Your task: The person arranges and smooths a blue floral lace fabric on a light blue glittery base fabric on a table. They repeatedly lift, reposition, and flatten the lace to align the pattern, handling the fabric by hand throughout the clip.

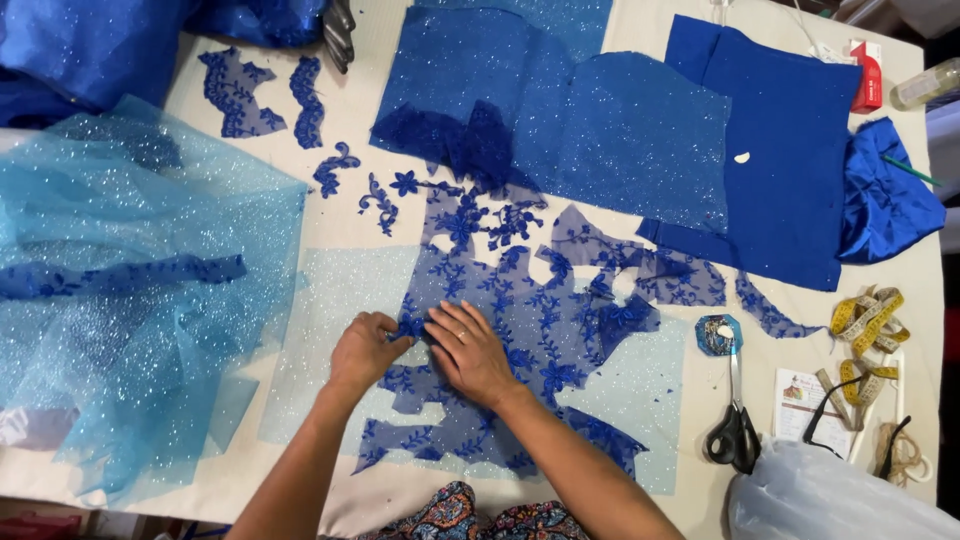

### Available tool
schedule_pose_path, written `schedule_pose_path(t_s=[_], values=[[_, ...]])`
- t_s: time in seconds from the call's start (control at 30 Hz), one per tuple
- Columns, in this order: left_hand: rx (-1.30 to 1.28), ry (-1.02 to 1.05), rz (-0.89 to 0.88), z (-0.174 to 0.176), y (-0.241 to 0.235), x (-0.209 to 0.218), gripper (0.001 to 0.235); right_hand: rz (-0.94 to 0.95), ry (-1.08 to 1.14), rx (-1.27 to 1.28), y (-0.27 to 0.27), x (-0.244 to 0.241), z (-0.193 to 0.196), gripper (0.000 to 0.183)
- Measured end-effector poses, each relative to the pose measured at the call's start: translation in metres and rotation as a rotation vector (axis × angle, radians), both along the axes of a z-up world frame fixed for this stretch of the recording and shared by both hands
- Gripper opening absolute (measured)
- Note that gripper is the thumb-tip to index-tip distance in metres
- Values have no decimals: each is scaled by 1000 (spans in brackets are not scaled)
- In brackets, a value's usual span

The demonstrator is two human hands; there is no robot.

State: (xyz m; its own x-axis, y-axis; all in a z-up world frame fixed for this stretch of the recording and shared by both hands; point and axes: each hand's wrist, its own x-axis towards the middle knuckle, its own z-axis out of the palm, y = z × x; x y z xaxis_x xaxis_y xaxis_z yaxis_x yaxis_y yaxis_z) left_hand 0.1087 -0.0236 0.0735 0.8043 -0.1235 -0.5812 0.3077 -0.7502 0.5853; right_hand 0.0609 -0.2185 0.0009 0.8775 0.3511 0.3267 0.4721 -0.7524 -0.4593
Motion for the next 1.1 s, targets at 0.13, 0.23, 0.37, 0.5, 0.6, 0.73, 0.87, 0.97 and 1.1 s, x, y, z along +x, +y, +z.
schedule_pose_path(t_s=[0.13, 0.23, 0.37, 0.5, 0.6, 0.73, 0.87, 0.97, 1.1], values=[[84, -39, -19, -24, -3, 0, 31, 4, 11, -73, 4, 10, -8, 45], [99, -37, -4, -35, 2, 2, 27, 17, 48, -108, 4, 11, -10, 57], [180, 10, -13, -29, 13, 0, 23, 25, 96, -123, 4, 14, -8, 63], [394, -12, -137, -34, 19, 5, 27, -53, 65, -53, 0, 36, -32, 50], [485, -154, -253, -48, 10, 9, 19, -106, 213, -116, -1, 57, -29, 54], [406, -449, -420, -41, -20, 13, 14, -105, 102, -147, 0, 66, -20, 63], [416, -609, -424, -47, -36, 19, 12, -99, 95, -199, 1, 64, -14, 69], [371, -645, -424, -57, -42, 25, 14, -88, 104, -203, -2, 65, -18, 65], [362, -679, -370, -48, -46, 25, 18, -142, 149, -68, -20, 35, -1, 51]])
